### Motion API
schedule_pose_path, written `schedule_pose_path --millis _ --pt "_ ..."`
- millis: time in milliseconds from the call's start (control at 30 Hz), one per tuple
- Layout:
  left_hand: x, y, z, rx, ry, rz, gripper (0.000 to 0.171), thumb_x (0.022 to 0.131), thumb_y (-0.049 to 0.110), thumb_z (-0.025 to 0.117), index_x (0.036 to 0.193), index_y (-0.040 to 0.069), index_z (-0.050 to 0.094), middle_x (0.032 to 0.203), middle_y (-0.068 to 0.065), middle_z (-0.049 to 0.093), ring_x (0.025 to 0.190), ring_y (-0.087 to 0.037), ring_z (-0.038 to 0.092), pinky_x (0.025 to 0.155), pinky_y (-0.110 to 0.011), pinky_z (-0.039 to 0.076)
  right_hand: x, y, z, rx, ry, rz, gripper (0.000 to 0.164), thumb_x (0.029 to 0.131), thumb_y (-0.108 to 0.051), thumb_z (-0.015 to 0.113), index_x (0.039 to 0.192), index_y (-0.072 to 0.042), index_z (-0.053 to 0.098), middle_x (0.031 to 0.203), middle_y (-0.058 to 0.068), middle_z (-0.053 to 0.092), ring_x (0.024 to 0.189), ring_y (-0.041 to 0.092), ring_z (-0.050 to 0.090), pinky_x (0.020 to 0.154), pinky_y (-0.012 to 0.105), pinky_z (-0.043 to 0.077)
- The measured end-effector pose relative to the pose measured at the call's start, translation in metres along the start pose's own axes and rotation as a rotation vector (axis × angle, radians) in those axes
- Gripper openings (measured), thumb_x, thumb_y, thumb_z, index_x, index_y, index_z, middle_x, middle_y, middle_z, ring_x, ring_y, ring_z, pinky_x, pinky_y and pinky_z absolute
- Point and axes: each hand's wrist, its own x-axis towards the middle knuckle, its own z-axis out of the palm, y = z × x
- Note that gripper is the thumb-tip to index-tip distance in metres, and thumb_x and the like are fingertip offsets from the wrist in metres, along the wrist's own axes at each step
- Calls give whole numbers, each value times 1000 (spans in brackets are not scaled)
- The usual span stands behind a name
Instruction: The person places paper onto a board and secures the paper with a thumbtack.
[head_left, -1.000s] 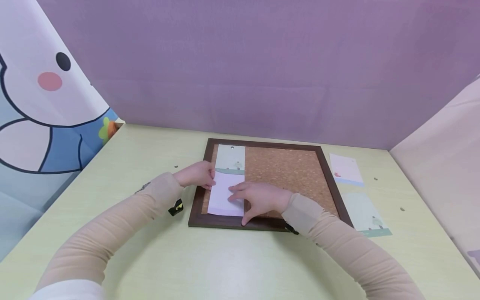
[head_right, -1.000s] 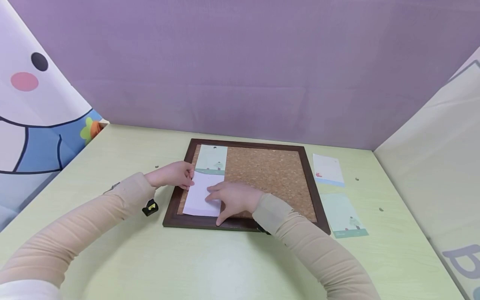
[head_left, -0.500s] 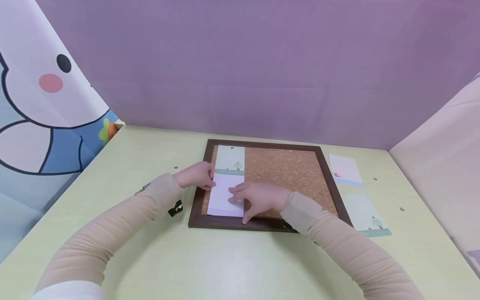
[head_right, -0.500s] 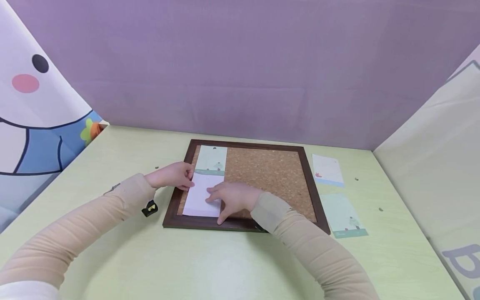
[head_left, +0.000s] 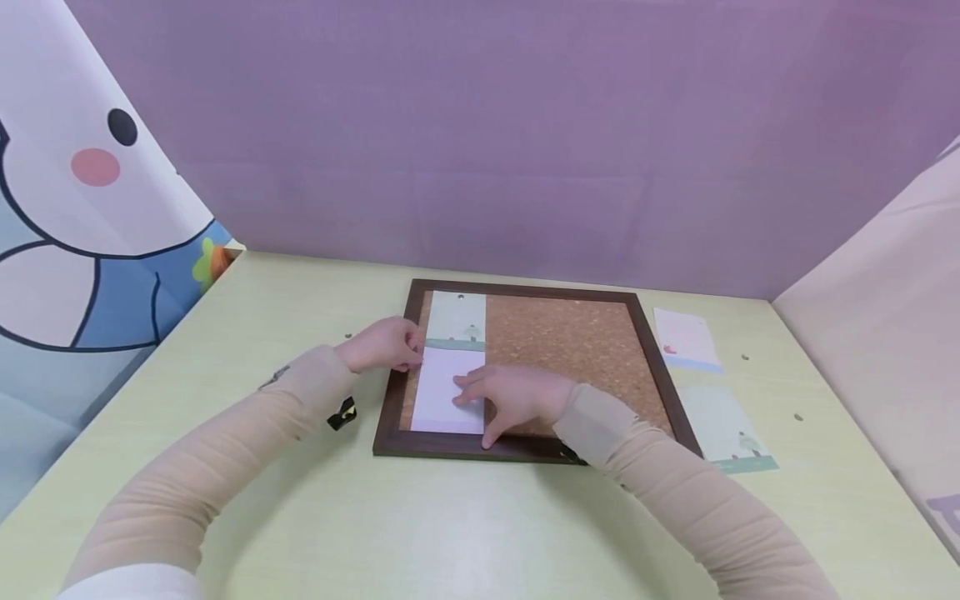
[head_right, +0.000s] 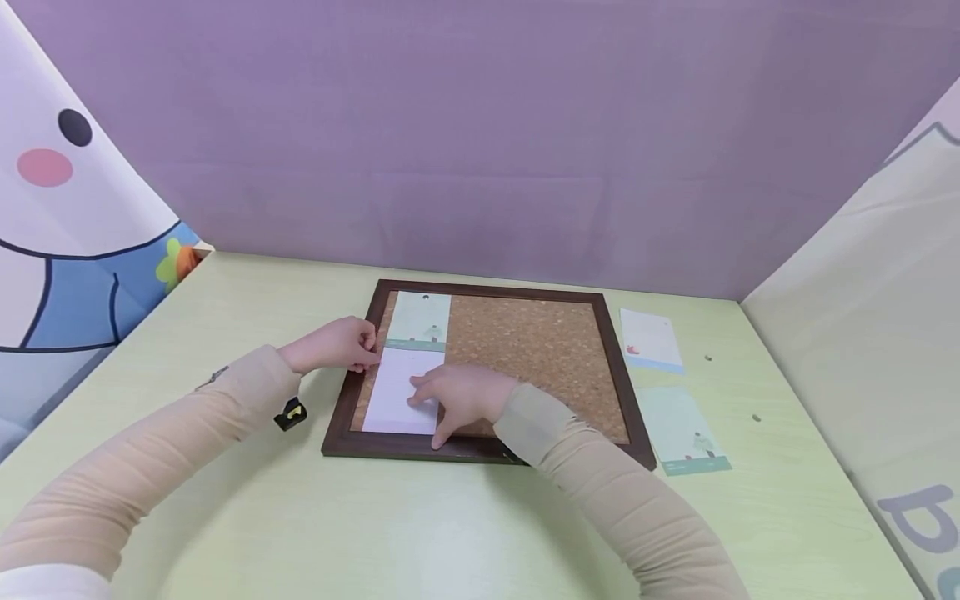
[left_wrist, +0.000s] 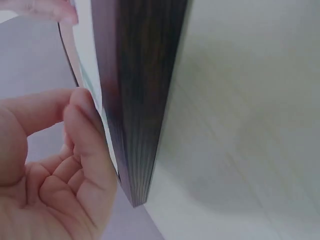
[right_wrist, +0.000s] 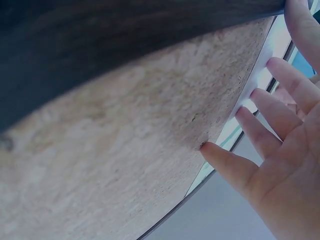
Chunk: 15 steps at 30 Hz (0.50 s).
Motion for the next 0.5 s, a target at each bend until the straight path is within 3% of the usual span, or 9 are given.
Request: schedule_pose_path --millis 167,500 --pt "-3 -3 -11 -23 50 -12 21 88 15 64 75 5 51 66 -4 60 61 -15 55 58 -24 43 1 0 1 -4 3 -2 64 75 -27 80 133 -14 55 152 3 34 140 21 32 115 36 26" --pt "-8 -15 -32 -10 131 10 19 92 18 57 90 -1 57 78 -10 67 72 -19 62 70 -31 48 -1 -1 0 9 7 9 64 75 -26 80 133 -13 55 151 4 35 139 22 33 115 36 26"
